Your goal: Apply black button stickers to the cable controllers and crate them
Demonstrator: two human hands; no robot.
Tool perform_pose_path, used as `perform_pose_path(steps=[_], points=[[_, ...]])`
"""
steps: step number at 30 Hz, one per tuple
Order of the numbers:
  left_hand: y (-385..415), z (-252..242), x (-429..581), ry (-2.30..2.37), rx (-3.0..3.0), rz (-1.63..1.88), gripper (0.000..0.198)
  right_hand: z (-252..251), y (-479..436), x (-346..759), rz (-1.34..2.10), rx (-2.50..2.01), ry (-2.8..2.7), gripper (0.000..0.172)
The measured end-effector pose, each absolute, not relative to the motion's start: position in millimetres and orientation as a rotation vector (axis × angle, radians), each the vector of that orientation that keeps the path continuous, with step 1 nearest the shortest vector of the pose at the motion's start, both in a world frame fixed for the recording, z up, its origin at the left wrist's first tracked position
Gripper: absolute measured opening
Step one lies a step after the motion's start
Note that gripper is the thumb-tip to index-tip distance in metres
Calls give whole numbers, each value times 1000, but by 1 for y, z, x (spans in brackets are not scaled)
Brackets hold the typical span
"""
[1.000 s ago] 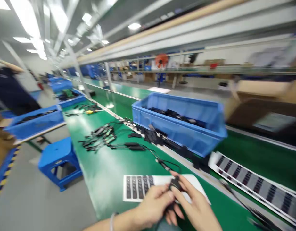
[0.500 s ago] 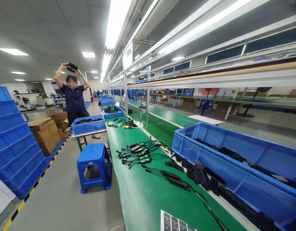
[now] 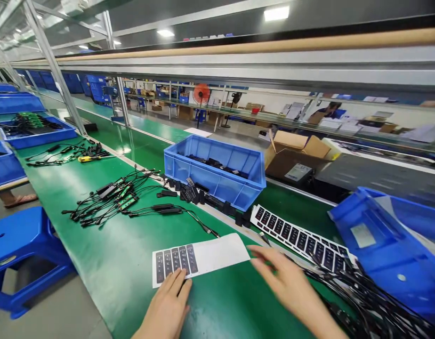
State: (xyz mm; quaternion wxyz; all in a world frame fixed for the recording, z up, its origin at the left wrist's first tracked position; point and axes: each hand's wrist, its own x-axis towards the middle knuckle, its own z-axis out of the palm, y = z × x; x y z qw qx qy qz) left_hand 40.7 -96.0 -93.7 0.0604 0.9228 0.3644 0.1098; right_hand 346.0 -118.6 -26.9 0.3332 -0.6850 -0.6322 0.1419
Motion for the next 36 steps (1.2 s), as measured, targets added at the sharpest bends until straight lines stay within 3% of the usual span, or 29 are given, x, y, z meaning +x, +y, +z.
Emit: perform_pose_path(steps=[2, 5, 8, 16, 19, 23, 29, 33, 36], points=[[-95, -96, 42, 1095, 2859, 321, 51, -40, -88, 308, 608, -1676, -1788, 24], [-93, -98, 44, 1108, 2886, 294, 55, -63, -46, 256, 674, -1580, -1866, 24], [-94, -97, 47, 1119, 2833, 292, 52, -72, -31, 234, 687, -1518, -1879, 13], [-43, -45, 48, 1255, 2517, 113, 34, -13, -66, 288, 777, -1234, -1413, 19], [15, -35, 44, 1555, 2513, 260, 29, 7, -80, 307, 725, -1204, -1259, 16], [76, -36, 46, 1613, 2475, 460, 13, 12, -89, 319, 694, -1188, -1171, 16], [80, -18, 69, 1429, 2233, 742, 2, 7, -87, 323, 738, -1191, -1077, 19], [50, -7, 95, 1193, 1898, 808, 39, 8, -83, 319, 785, -1180, -979, 26], [17, -12, 116, 995, 1648, 717, 49, 6, -78, 315, 845, -1167, -921, 30]])
